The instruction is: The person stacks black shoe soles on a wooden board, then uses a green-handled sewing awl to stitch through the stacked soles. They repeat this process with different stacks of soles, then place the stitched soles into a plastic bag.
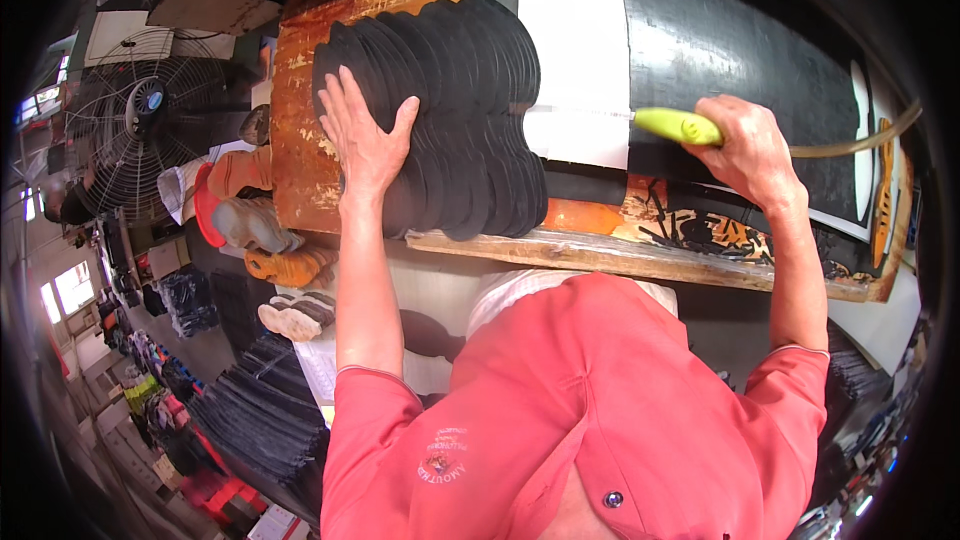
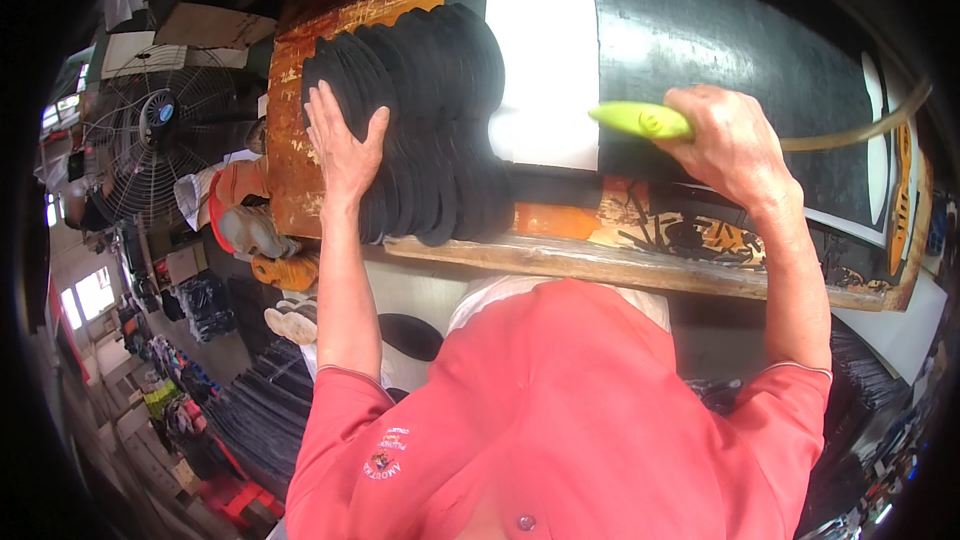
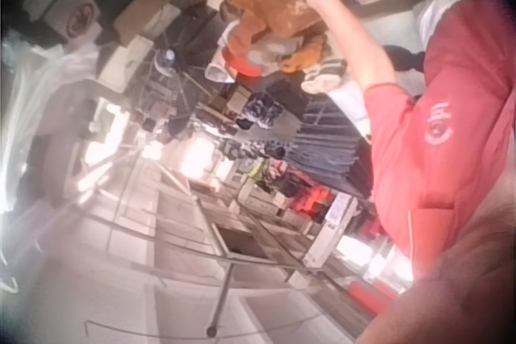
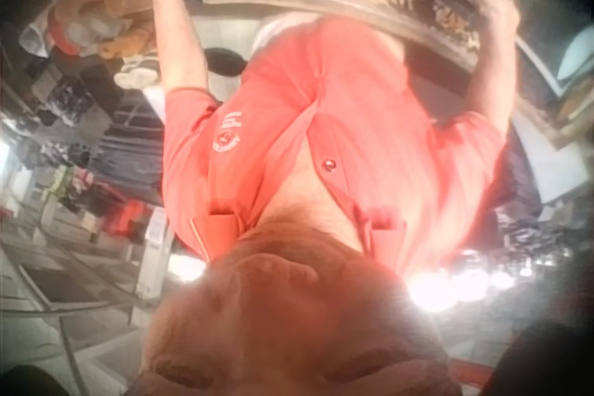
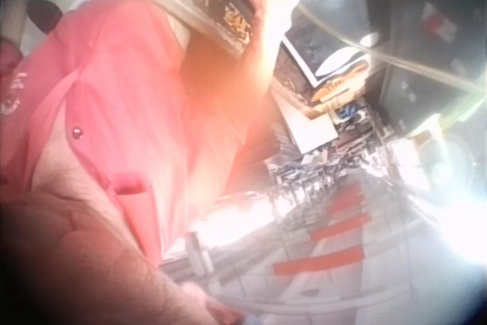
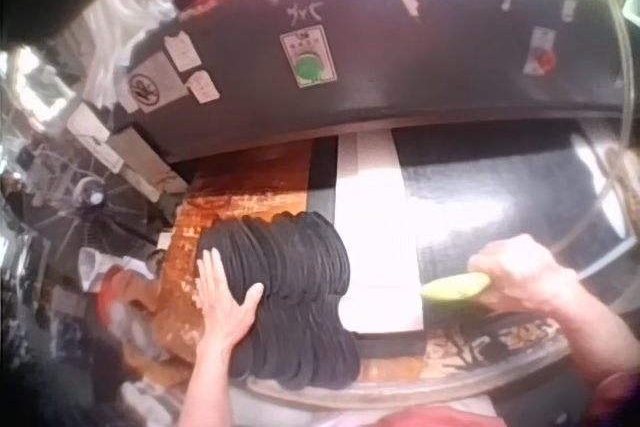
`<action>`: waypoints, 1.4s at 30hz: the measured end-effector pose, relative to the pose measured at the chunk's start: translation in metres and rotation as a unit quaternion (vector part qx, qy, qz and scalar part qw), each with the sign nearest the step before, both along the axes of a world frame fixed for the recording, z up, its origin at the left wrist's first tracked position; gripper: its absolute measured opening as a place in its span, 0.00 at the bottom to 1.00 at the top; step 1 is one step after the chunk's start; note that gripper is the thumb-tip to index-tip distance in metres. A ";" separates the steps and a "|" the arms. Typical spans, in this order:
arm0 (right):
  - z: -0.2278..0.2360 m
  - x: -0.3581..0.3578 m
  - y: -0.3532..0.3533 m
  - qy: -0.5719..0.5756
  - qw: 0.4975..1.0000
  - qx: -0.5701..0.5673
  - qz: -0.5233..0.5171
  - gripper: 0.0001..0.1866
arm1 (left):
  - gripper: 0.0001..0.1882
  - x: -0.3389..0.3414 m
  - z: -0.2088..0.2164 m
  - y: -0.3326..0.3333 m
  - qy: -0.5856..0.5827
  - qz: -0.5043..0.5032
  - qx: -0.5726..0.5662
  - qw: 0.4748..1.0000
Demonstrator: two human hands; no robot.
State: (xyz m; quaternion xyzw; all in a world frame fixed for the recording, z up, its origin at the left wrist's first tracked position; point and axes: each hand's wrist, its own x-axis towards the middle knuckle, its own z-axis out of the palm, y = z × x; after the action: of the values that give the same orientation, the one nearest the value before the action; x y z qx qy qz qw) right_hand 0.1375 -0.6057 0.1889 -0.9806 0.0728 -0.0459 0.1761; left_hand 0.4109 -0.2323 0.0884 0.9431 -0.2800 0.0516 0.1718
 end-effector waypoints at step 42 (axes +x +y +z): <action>0.005 -0.027 -0.012 0.039 0.998 -0.018 -0.036 0.15 | 0.47 0.023 -0.005 0.018 -0.015 -0.053 0.004 0.998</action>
State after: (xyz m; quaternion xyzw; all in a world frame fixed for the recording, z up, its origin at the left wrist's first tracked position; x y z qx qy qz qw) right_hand 0.1108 -0.6182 0.1940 -0.9815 0.1139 -0.0158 0.1533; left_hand 0.4341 -0.2147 0.0838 0.9269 -0.3321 0.0552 0.1659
